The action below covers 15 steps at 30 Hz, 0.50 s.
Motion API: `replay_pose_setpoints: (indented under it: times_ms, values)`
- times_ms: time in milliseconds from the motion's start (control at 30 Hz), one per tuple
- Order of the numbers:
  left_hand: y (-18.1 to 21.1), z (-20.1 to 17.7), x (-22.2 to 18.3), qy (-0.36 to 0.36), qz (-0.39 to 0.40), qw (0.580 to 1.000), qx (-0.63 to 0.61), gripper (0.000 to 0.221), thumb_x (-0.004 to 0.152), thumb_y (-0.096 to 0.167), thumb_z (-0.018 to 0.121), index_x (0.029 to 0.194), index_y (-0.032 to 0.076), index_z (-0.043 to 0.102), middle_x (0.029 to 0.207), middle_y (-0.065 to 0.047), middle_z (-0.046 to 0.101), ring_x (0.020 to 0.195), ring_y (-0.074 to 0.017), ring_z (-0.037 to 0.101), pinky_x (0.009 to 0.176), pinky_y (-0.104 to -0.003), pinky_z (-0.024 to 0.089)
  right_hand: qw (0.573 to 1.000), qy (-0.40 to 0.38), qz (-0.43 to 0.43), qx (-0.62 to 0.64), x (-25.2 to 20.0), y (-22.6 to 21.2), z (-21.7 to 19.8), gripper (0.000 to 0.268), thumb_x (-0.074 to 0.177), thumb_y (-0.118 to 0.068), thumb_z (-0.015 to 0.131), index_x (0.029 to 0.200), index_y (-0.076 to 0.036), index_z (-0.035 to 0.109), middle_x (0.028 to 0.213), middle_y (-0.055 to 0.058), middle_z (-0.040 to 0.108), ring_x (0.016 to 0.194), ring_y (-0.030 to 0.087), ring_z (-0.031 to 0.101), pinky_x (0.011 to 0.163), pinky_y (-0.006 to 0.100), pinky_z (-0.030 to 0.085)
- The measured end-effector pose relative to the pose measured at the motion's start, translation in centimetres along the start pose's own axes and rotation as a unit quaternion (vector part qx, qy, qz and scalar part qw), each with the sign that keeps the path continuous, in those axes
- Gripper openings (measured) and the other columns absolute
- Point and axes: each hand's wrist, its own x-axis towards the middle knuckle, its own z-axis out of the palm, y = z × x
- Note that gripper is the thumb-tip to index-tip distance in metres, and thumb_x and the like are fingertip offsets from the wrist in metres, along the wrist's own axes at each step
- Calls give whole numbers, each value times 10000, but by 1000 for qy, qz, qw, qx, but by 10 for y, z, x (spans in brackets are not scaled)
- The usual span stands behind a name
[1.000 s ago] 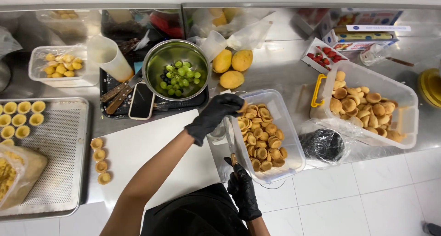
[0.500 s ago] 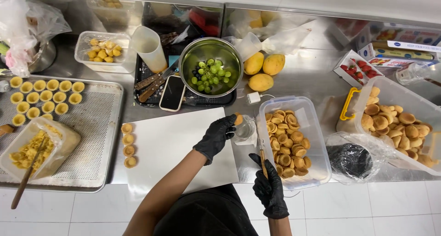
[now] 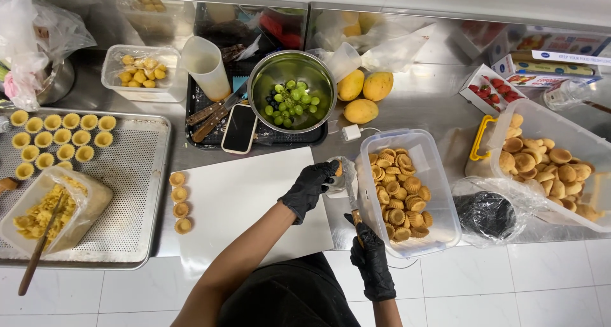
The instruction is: Fill small pastry shells with a cream or custard mixture using a knife or spatula.
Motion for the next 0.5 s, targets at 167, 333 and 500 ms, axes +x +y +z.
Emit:
replay_pose_setpoints:
  times_ms: [167, 333, 500]
  values:
    - [-2, -8, 8, -20, 6, 999, 28, 401, 869, 469, 744, 1070, 122, 759, 899, 40, 730, 801, -85, 613, 709, -270, 461, 999, 32, 21, -8, 9, 12, -13, 461, 1022, -304, 629, 1314, 50, 581, 578, -76, 350, 449, 63, 326, 406, 250, 252]
    - [-30, -22, 37, -13, 79, 995, 64, 394, 963, 384, 761, 987, -10, 761, 805, -40, 651, 701, -122, 517, 650, -280, 439, 996, 70, -5, -51, 9, 10, -1, 329, 975, -283, 610, 1220, -100, 729, 558, -84, 361, 430, 46, 309, 392, 242, 245]
    - [0, -1, 14, -11, 103, 993, 54, 309, 932, 329, 738, 1036, 41, 773, 827, -21, 703, 727, -103, 575, 677, -265, 476, 991, 108, -16, -72, 25, 46, -20, 326, 1016, -305, 634, 1131, -9, 709, 552, -58, 364, 431, 65, 294, 399, 262, 230]
